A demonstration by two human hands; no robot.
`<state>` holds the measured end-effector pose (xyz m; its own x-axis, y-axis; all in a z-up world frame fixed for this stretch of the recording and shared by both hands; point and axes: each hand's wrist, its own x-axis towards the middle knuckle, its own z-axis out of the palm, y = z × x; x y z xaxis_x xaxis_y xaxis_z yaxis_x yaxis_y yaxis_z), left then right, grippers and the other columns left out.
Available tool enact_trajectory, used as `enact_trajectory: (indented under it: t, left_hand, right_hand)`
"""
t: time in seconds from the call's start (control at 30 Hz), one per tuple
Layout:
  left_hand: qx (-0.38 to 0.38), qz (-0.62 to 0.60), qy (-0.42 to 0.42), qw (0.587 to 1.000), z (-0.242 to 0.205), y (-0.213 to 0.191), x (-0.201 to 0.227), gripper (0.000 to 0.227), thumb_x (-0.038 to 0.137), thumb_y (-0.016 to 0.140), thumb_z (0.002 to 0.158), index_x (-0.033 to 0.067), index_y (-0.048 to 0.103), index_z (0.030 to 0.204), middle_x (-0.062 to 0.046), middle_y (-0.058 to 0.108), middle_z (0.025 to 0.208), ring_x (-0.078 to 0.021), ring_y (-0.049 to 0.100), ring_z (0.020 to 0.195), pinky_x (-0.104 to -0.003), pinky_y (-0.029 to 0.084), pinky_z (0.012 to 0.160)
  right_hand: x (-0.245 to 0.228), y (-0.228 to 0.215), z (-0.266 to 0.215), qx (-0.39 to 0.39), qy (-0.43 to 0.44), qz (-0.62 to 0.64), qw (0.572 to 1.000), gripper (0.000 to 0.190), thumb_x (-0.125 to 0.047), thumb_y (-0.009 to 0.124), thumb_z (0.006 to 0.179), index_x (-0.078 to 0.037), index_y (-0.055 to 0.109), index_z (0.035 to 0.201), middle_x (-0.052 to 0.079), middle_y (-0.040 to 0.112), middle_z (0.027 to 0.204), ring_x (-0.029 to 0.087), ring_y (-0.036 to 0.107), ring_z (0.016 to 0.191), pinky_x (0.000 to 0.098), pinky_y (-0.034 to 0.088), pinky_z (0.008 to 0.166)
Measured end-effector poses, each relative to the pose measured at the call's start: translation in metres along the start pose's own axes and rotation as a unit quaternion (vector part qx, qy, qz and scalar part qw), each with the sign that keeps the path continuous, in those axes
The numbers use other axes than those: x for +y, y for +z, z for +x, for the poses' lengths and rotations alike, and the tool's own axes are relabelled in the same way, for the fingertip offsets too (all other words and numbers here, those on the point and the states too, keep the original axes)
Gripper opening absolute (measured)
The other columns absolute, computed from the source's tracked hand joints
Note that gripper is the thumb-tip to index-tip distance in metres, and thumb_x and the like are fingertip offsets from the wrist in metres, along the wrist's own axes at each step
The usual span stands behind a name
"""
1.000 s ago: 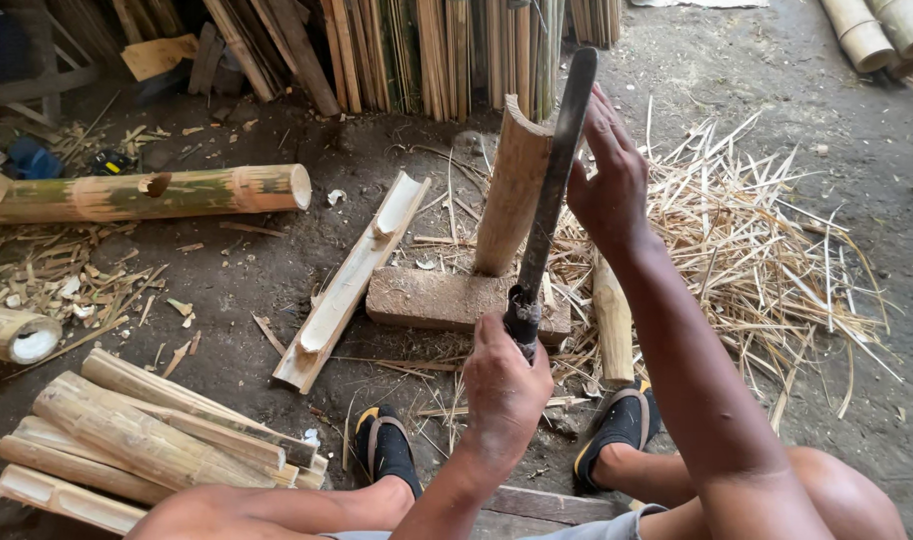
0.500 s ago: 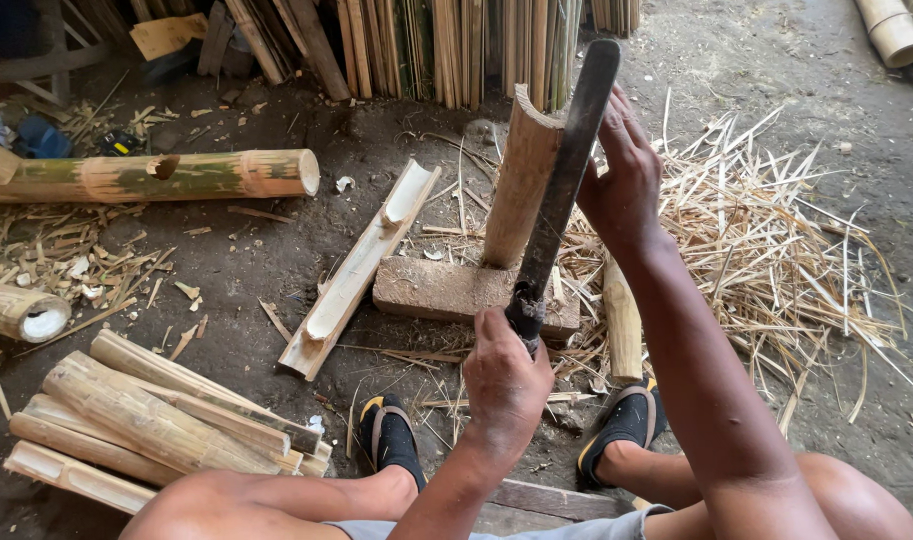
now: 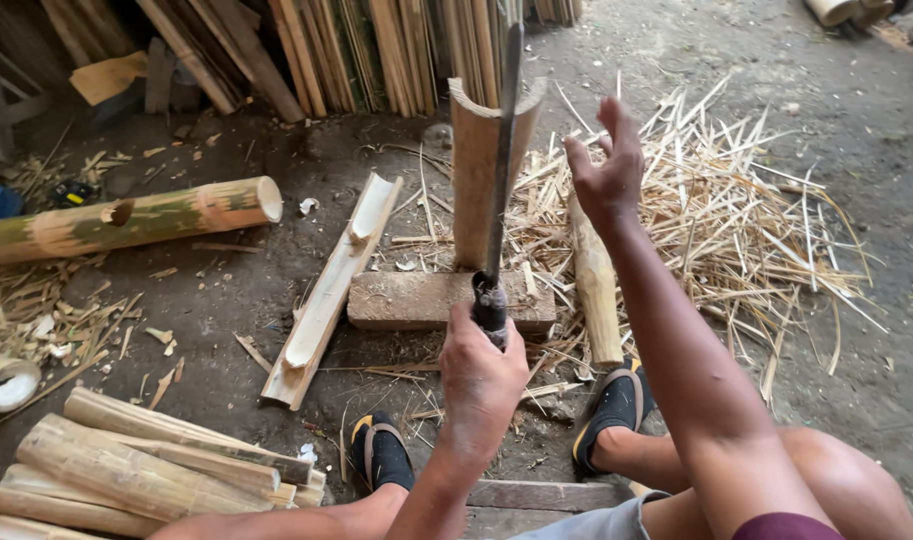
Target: The person splits bamboo poles into smaller strips using a machete and a wooden mallet. They place the bamboo on a brick, strike it with the mallet to split it, and then use the machete to further refine the strips.
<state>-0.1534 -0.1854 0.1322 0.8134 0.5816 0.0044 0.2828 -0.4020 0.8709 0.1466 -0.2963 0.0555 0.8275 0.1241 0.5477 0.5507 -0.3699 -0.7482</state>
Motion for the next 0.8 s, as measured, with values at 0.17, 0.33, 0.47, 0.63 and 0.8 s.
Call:
enact_trajectory:
  t: [0.17,0.33,0.47,0.63,0.8]
  left_hand:
    - [-0.006,0.011,-0.009,1.000,-0.002,0.000,-0.002,0.032,0.019,0.071,0.088,0.0002,0.057,0.110,-0.015,0.071,0.085,-0.0293,0.075,0.077,-0.045,0.058,0.073]
    - [0.011,0.012,-0.004,1.000,0.002,-0.002,0.002,0.033,0.019,0.073,0.086,0.0018,0.058,0.109,-0.016,0.072,0.086,-0.0316,0.075,0.078,-0.047,0.057,0.074]
    - [0.010,0.022,-0.024,0.999,0.001,-0.006,0.007,0.032,0.019,0.073,0.086,0.0018,0.057,0.108,-0.015,0.071,0.085,-0.0318,0.074,0.077,-0.047,0.057,0.072]
    - [-0.073,-0.027,-0.088,0.993,0.004,-0.003,0.018,0.029,0.017,0.066,0.094,0.0003,0.052,0.112,-0.012,0.067,0.088,-0.0244,0.074,0.073,-0.037,0.064,0.065]
    - [-0.037,-0.021,-0.033,0.999,0.010,0.004,0.022,0.032,0.015,0.070,0.092,-0.0028,0.052,0.113,-0.015,0.066,0.092,-0.0245,0.072,0.075,-0.036,0.061,0.063]
  right_hand:
    - [0.133,0.013,-0.086,-0.130,0.426,-0.146,0.883,0.035,-0.005,0.068,0.084,-0.002,0.049,0.114,0.014,0.054,0.104,0.022,0.055,0.085,0.0360,0.052,0.070]
    - [0.193,0.002,-0.208,-0.193,0.477,-0.250,0.820,0.111,-0.029,0.090,0.075,-0.006,0.022,0.160,0.034,0.046,0.140,0.047,0.052,0.124,0.0555,0.047,0.104]
    - [0.183,-0.009,-0.192,-0.220,0.514,-0.186,0.808,0.098,-0.027,0.089,0.072,0.003,0.033,0.146,0.027,0.057,0.128,0.037,0.065,0.107,0.0473,0.060,0.089]
    - [0.112,-0.035,-0.111,-0.163,0.559,-0.027,0.813,0.069,-0.020,0.078,0.073,0.010,0.046,0.126,0.023,0.069,0.099,0.033,0.073,0.078,0.0447,0.064,0.068]
    - [0.007,-0.065,-0.061,-0.116,0.294,0.124,0.941,0.054,-0.023,0.078,0.078,0.006,0.054,0.118,0.013,0.065,0.097,0.021,0.070,0.079,0.0359,0.066,0.070]
